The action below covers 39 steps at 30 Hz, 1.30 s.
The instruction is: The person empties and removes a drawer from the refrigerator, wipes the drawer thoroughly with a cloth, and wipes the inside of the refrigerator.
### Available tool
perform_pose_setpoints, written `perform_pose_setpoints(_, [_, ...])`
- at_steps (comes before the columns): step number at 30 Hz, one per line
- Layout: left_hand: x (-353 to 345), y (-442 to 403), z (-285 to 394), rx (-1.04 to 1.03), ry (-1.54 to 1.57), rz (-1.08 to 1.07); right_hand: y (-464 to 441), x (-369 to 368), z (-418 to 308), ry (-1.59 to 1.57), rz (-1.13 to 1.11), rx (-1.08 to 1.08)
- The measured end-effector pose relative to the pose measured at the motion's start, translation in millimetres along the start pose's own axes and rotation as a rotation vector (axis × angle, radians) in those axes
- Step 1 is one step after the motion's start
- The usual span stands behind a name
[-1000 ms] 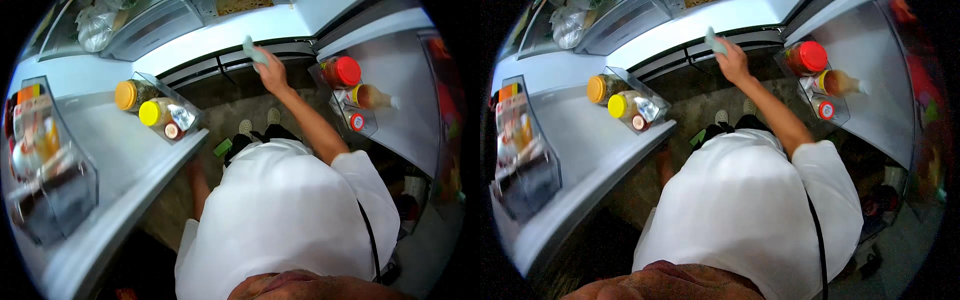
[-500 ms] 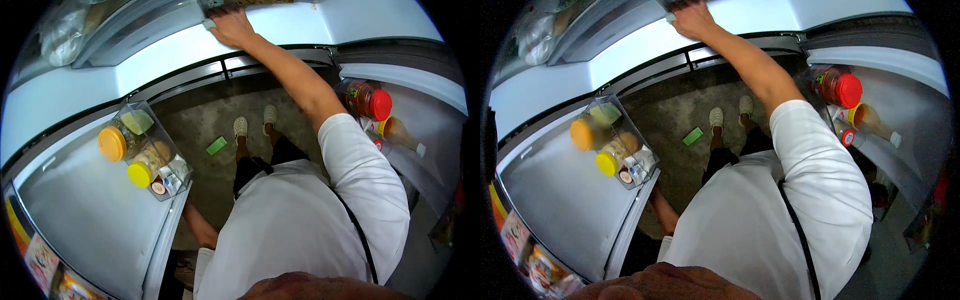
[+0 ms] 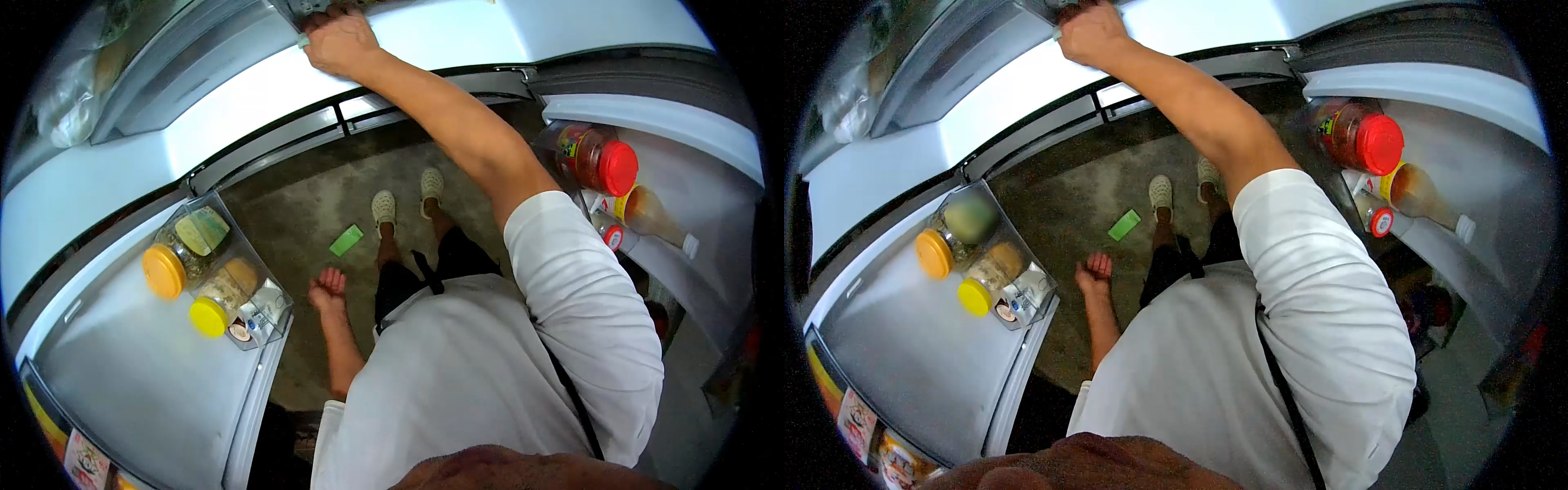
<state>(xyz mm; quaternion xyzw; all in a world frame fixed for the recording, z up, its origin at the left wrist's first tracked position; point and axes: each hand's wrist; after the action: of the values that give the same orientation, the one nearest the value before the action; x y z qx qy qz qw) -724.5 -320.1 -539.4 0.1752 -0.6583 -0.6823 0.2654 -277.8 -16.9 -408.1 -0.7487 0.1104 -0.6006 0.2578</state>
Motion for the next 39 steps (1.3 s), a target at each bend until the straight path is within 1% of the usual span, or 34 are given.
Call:
perform_pose_setpoints(1, [-17.2,7.0,-3.8,-0.046,-0.097,-0.030,-1.6,-2.6,-2.6,-0.032,-0.047,-0.077])
perform_pose_setpoints(2, [-34.6,14.2,-7.7,-0.097,-0.191,-0.057,-1.0,-3.6,-5.3,-0.036,-0.042,-0.075])
perform_pose_setpoints(3, [-51.6,28.6,-10.3,-0.102,-0.187,-0.057,0.7,-3.1,-7.7,0.001,-0.004,-0.068])
perform_pose_setpoints(4, [-69.9,45.8,-11.6,-0.154,-0.265,-0.096,1.8,-2.6,-9.6,0.041,0.033,-0.060])
perform_pose_setpoints(5, [-86.3,57.1,-9.7,-0.208,-0.342,-0.139,0.9,-2.1,-9.9,0.077,0.012,-0.092])
perform_pose_setpoints(6, [-98.5,61.3,-5.6,-0.213,-0.339,-0.149,-0.1,-2.1,-8.6,0.083,0.019,-0.085])
perform_pose_setpoints(8, [-114.2,68.3,-0.2,-0.296,-0.444,-0.246,3.1,-2.2,-7.3,0.159,0.083,-0.031])
perform_pose_setpoints(9, [-122.9,72.7,2.5,-0.297,-0.441,-0.253,5.8,-0.5,-5.0,0.148,0.025,-0.023])
perform_pose_setpoints(10, [-129.9,78.7,4.7,-0.373,-0.502,-0.262,7.5,2.7,-4.9,0.153,0.025,-0.018])
perform_pose_setpoints(11, [-133.1,83.0,8.4,-0.452,-0.564,-0.266,8.8,4.0,-6.1,0.149,-0.063,-0.064])
perform_pose_setpoints(12, [-136.7,88.6,13.1,-0.455,-0.562,-0.268,8.7,5.6,-4.5,0.143,-0.149,-0.110])
perform_pose_setpoints(13, [-141.2,92.5,19.7,-0.531,-0.567,-0.279,15.7,-2.3,0.6,0.246,-0.114,-0.117])
perform_pose_setpoints(14, [-144.1,90.4,26.0,-0.606,-0.571,-0.289,23.0,3.6,0.6,0.349,0.030,-0.108])
perform_pose_setpoints(15, [-143.3,75.1,41.0,-0.644,-0.593,-0.341,29.7,11.1,6.0,0.357,0.093,-0.124])
perform_pose_setpoints(16, [-148.4,74.4,50.6,-0.644,-0.593,-0.343,34.7,25.1,6.5,0.366,0.157,-0.139])
perform_pose_setpoints(17, [-156.6,76.9,57.3,-0.814,-0.585,-0.285,45.3,32.8,9.1,0.369,0.159,-0.135])
perform_pose_setpoints(18, [-163.3,80.4,63.4,-0.982,-0.577,-0.219,57.5,39.4,9.2,0.257,0.098,-0.234])
perform_pose_setpoints(19, [-168.5,83.8,68.4,-0.978,-0.582,-0.214,68.7,41.0,5.5,0.142,0.033,-0.337])
perform_pose_setpoints(20, [-176.8,89.2,73.4,-1.067,-0.570,-0.165,74.5,39.2,0.8,0.139,0.031,-0.340])
perform_pose_setpoints(21, [-186.3,94.6,77.0,-1.158,-0.555,-0.115,78.3,36.3,-3.4,0.093,0.138,-0.281])
perform_pose_setpoints(22, [-195.6,99.8,78.8,-1.160,-0.557,-0.111,80.1,34.3,-7.8,0.045,0.245,-0.222])
perform_pose_setpoints(23, [-205.8,106.8,79.9,-1.138,-0.561,-0.098,71.6,35.7,-11.6,0.043,0.058,-0.210])
perform_pose_setpoints(24, [-215.6,114.2,82.6,-1.118,-0.568,-0.089,73.3,16.7,-10.6,0.087,0.081,-0.094])
perform_pose_setpoints(25, [-226.1,136.5,80.8,-1.153,-0.603,-0.072,68.7,13.8,-18.1,0.131,0.054,-0.072])
perform_pose_setpoints(26, [-237.0,138.5,86.1,-1.155,-0.605,-0.071,64.5,11.6,-24.1,0.175,0.026,-0.048])
perform_pose_setpoints(28, [-265.3,139.5,100.4,-1.358,-0.612,-0.013,48.6,13.5,-25.2,0.208,0.044,-0.025])
perform_pose_setpoints(29, [-281.0,149.1,106.0,-1.356,-0.612,-0.009,37.5,19.6,-27.3,0.211,-0.101,-0.088])
perform_pose_setpoints(30, [-296.6,164.0,111.7,-1.414,-0.656,0.099,29.7,24.3,-27.1,0.212,-0.249,-0.152])
perform_pose_setpoints(32, [-323.9,168.3,127.2,-1.556,-0.690,0.287,14.8,19.4,-12.5,0.228,-0.245,-0.097])
perform_pose_setpoints(34, [-352.0,168.9,140.9,-1.614,-0.696,0.453,4.7,10.5,2.5,0.083,-0.281,-0.149])
perform_pose_setpoints(35, [-363.6,164.3,145.6,-1.607,-0.699,0.457,4.1,5.7,10.6,0.061,-0.284,-0.104])
perform_pose_setpoints(36, [-373.7,159.2,149.1,-1.610,-0.684,0.498,9.0,1.7,16.6,0.057,-0.293,-0.104])
perform_pose_setpoints(38, [-387.9,146.7,149.8,-1.603,-0.663,0.537,10.2,4.0,32.2,0.016,-0.215,-0.050])
perform_pose_setpoints(39, [-388.8,138.4,148.3,-1.674,-0.692,0.579,11.2,2.1,34.0,0.012,-0.229,-0.044])
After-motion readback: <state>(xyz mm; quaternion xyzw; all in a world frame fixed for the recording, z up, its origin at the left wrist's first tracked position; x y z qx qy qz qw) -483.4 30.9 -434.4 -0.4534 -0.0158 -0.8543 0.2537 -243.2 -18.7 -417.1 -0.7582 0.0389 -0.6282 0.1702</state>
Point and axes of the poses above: each hand's wrist, its own y-axis away from the middle knuckle, its own x-axis out of the back of the hand, z = x × y, and after that the axes turned 14 degrees about x, right-handed
